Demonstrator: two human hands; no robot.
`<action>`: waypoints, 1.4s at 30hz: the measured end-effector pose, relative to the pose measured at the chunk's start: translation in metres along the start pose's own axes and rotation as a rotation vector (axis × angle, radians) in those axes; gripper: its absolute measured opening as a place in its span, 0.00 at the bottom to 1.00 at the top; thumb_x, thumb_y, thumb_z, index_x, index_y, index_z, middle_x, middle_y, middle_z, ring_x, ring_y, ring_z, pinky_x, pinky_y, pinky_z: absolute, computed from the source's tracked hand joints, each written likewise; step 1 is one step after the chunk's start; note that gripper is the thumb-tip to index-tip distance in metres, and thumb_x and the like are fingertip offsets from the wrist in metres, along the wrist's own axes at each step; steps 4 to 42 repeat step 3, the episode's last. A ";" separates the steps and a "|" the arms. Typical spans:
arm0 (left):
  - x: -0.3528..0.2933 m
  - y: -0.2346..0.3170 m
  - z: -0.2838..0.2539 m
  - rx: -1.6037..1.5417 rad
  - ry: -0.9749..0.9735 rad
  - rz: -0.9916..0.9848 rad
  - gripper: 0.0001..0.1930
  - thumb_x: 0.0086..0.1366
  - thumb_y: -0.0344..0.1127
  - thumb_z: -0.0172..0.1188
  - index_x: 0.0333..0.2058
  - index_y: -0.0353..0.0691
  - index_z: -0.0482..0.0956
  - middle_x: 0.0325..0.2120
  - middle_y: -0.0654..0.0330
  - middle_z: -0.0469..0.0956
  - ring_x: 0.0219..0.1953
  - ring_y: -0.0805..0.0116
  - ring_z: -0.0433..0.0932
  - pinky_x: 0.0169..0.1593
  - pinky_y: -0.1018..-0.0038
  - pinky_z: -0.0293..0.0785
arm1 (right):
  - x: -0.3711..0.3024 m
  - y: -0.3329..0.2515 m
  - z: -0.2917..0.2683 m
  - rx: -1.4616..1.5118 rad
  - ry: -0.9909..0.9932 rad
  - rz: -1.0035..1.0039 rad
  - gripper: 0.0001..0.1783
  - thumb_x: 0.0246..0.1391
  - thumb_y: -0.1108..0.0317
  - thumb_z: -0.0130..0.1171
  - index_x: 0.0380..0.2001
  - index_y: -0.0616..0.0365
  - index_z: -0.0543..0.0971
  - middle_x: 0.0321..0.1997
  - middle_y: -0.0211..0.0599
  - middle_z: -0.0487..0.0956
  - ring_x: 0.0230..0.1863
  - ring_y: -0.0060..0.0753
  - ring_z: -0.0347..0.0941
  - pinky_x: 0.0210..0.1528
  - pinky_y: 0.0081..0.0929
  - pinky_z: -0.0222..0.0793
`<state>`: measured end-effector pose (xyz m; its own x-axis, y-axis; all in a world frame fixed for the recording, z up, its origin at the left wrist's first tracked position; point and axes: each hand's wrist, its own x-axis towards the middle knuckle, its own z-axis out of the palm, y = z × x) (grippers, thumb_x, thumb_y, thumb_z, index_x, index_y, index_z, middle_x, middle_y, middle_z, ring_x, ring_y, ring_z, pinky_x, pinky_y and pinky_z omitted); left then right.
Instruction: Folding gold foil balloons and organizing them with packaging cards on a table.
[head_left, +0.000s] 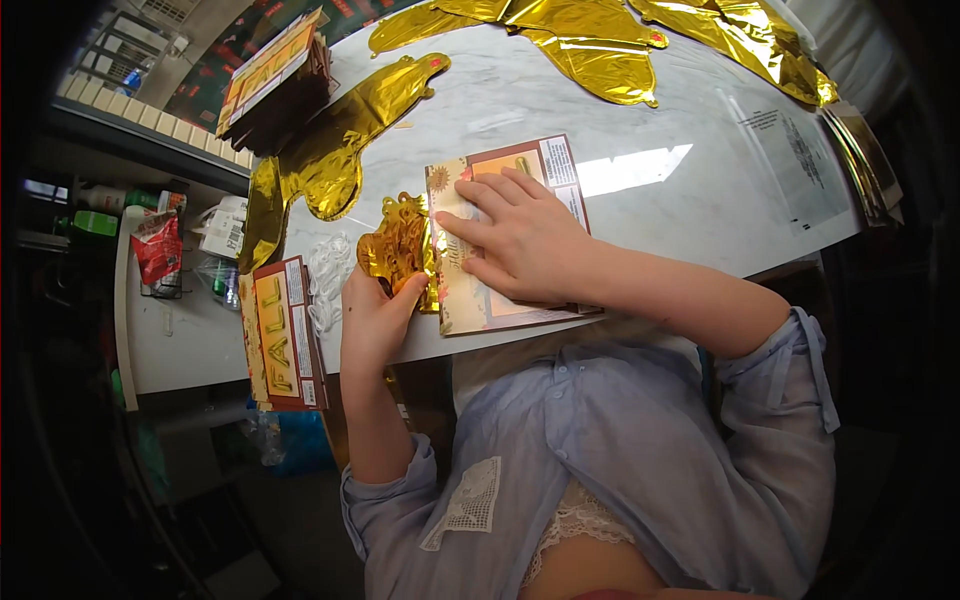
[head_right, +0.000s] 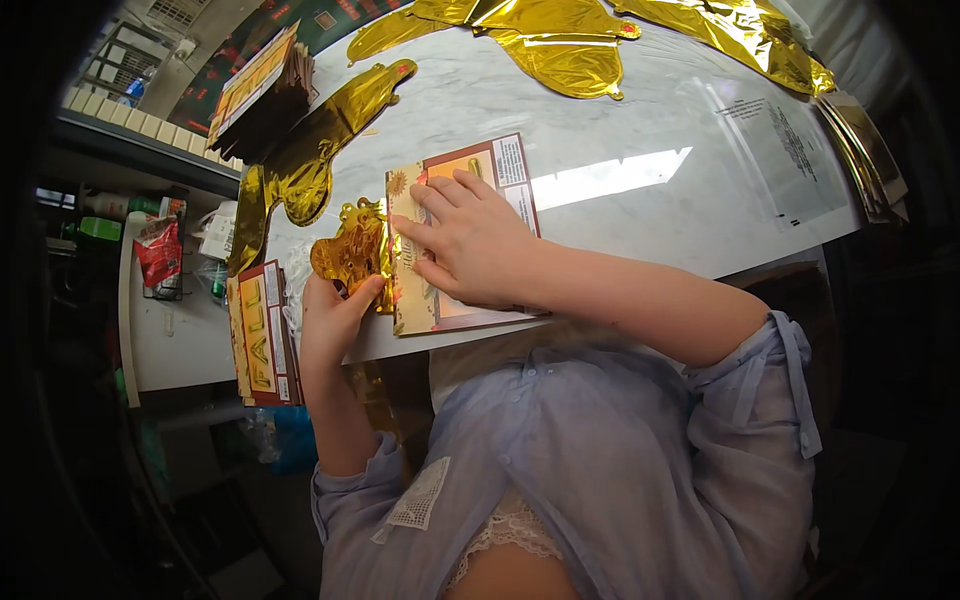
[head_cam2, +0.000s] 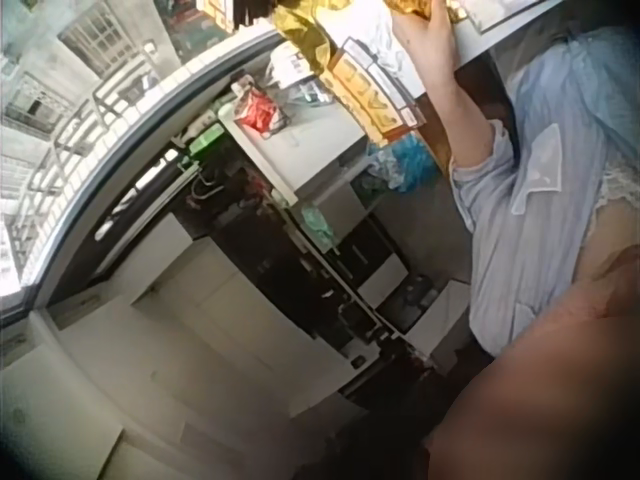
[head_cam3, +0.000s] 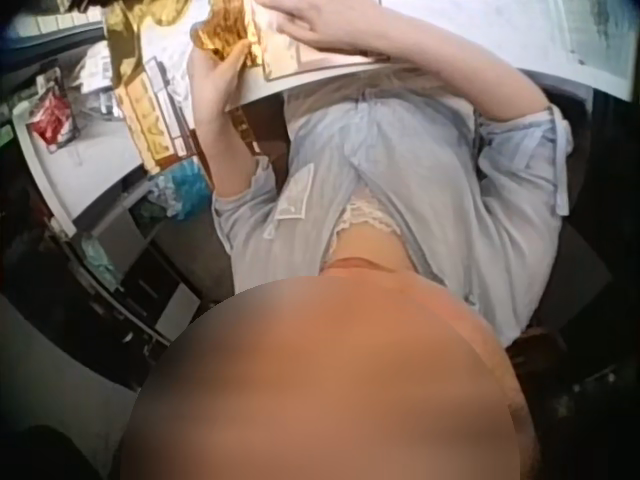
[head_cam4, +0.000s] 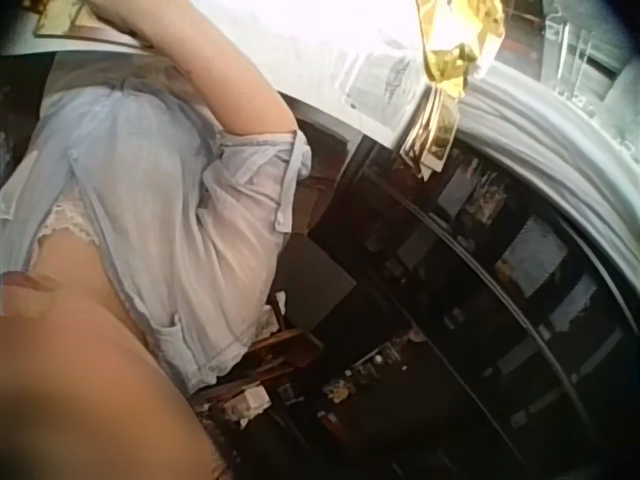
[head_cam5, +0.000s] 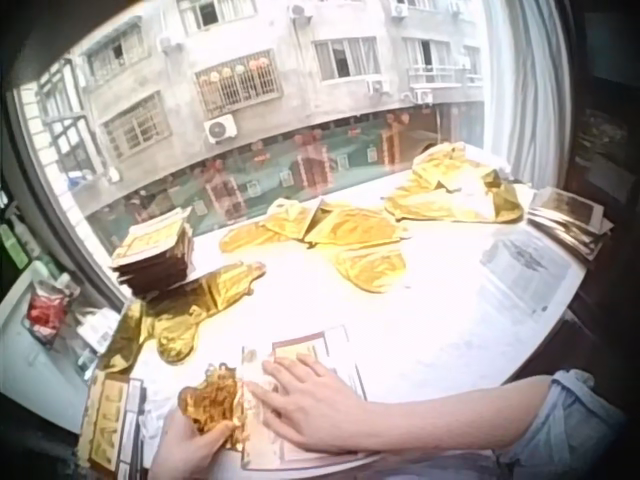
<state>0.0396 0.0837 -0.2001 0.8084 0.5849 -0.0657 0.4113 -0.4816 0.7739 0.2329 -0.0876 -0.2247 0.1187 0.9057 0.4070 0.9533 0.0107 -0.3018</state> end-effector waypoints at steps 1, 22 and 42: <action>0.001 0.000 0.000 0.001 -0.002 0.001 0.18 0.67 0.25 0.68 0.54 0.28 0.79 0.44 0.55 0.87 0.44 0.71 0.85 0.49 0.71 0.81 | -0.001 0.000 0.000 0.000 0.001 0.003 0.32 0.65 0.51 0.59 0.69 0.50 0.75 0.70 0.55 0.71 0.73 0.55 0.63 0.78 0.57 0.52; 0.001 -0.002 -0.001 0.003 -0.042 -0.043 0.20 0.67 0.25 0.67 0.57 0.27 0.78 0.46 0.54 0.87 0.45 0.71 0.85 0.50 0.71 0.80 | -0.002 -0.001 0.003 -0.009 -0.001 0.017 0.33 0.65 0.50 0.59 0.70 0.48 0.74 0.72 0.52 0.70 0.74 0.55 0.62 0.78 0.57 0.51; 0.001 -0.002 -0.001 0.003 -0.042 -0.043 0.20 0.67 0.25 0.67 0.57 0.27 0.78 0.46 0.54 0.87 0.45 0.71 0.85 0.50 0.71 0.80 | -0.002 -0.001 0.003 -0.009 -0.001 0.017 0.33 0.65 0.50 0.59 0.70 0.48 0.74 0.72 0.52 0.70 0.74 0.55 0.62 0.78 0.57 0.51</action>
